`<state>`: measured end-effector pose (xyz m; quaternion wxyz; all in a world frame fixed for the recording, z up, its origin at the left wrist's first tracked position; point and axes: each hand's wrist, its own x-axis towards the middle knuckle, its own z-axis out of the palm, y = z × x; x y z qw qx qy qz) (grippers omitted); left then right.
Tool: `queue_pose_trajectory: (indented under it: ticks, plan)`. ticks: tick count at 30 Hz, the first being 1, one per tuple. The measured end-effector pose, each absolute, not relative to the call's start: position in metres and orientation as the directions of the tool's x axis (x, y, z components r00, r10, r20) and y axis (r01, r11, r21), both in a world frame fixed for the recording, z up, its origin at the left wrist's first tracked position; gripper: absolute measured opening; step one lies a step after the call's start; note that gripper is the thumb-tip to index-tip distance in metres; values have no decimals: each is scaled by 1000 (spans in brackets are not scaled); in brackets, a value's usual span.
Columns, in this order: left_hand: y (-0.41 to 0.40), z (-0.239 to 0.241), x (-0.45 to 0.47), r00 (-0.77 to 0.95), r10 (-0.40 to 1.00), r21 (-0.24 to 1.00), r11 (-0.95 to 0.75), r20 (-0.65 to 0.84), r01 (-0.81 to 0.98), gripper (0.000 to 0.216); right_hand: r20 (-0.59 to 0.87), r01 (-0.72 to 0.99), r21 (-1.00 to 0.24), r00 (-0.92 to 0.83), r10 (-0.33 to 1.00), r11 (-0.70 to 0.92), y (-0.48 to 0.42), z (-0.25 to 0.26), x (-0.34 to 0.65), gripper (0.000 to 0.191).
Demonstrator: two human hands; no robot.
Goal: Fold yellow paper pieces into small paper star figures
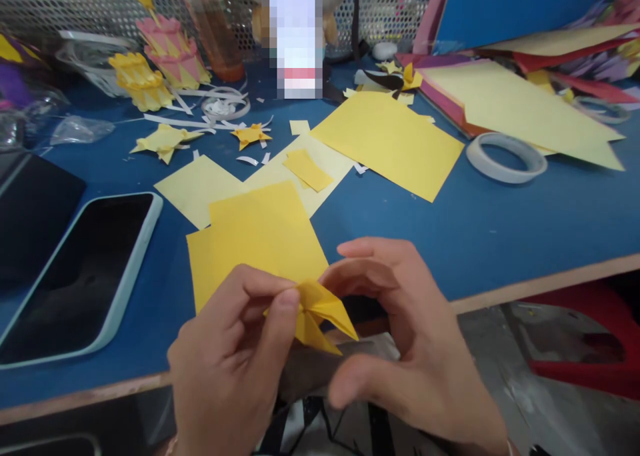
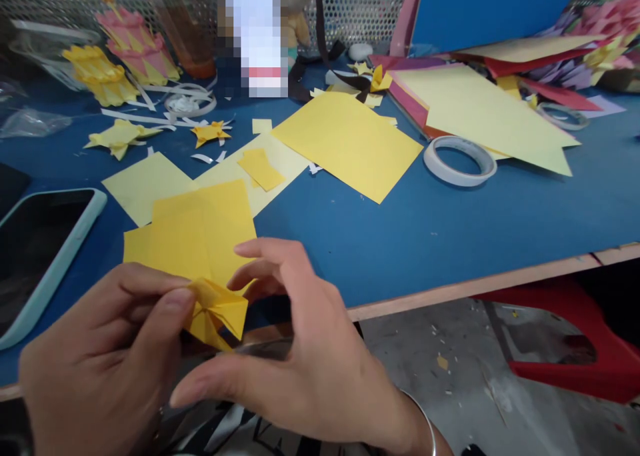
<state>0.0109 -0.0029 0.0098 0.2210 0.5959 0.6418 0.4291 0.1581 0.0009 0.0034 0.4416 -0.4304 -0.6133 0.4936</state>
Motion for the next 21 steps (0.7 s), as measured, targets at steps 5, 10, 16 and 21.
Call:
queue_pose_trajectory:
  ticks: [5, 10, 16, 21]
  plan:
    - [-3, 12, 15, -169, 976, 869, -38, 139, 493, 13, 96, 279, -945, -260, 961, 170, 3, 3, 156, 51]
    - [-2, 11, 13, -81, 993, 879, -42, 91, 475, 11, 156, 105, -981, -71, 985, 163, 7, 0, 155, 39]
    - [4, 10, 7, 160, 984, 754, -162, 76, 636, 21, 230, 171, -954, -102, 968, 245, 7, 1, 157, 22]
    - [4, 10, 6, 190, 977, 709, -204, 100, 675, 26, 308, 207, -924, -92, 947, 320, 6, 1, 156, 21]
